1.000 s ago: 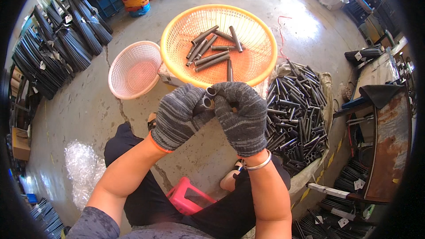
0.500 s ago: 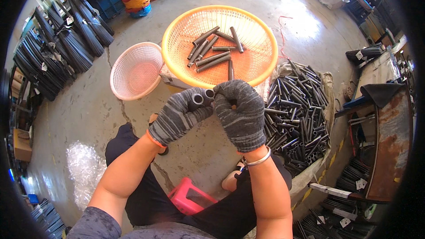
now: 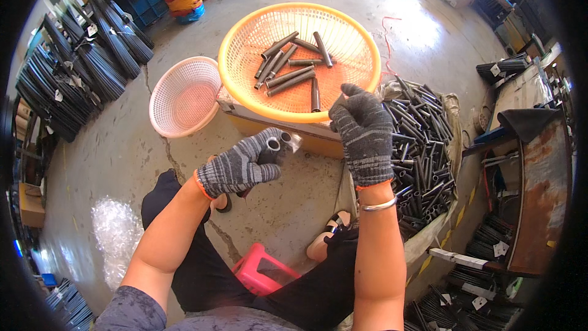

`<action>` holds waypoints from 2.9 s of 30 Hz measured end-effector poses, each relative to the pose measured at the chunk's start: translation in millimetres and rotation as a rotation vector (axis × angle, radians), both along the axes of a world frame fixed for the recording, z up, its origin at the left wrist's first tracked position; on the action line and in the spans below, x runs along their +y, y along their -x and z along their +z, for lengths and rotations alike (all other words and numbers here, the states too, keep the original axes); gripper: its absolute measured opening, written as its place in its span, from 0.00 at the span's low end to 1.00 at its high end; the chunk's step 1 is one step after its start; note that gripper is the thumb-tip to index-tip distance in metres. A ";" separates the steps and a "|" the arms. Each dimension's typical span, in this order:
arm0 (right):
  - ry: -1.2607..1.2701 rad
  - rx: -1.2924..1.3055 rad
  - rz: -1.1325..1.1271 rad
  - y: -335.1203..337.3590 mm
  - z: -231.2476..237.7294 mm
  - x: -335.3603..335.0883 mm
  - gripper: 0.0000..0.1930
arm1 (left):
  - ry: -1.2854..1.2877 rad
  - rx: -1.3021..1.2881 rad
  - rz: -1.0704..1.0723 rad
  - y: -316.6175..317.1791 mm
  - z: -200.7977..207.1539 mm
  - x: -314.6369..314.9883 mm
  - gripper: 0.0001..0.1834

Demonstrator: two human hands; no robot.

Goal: The person picks up metal tubes from a bag, slides a metal ring onto the end of each tube, and places the completed assemblies into an orange plastic basket.

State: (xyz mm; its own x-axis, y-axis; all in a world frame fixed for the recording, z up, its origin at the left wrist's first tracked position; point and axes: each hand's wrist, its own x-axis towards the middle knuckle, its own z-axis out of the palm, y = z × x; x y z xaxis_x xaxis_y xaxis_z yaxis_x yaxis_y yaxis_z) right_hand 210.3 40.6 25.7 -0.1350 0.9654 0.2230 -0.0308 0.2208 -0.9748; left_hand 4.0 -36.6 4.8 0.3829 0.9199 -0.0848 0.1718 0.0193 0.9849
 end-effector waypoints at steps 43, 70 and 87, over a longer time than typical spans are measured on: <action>-0.334 -0.234 0.186 21.3 6.3 -31.0 0.07 | -0.083 -0.198 0.217 7.3 15.3 -3.7 0.15; -0.199 -0.291 0.224 19.2 4.7 -26.8 0.06 | 0.043 -0.237 0.140 9.6 27.3 -3.0 0.14; -0.224 -0.349 0.221 21.0 7.0 -34.0 0.07 | -0.320 -0.035 0.201 10.0 7.6 -3.1 0.10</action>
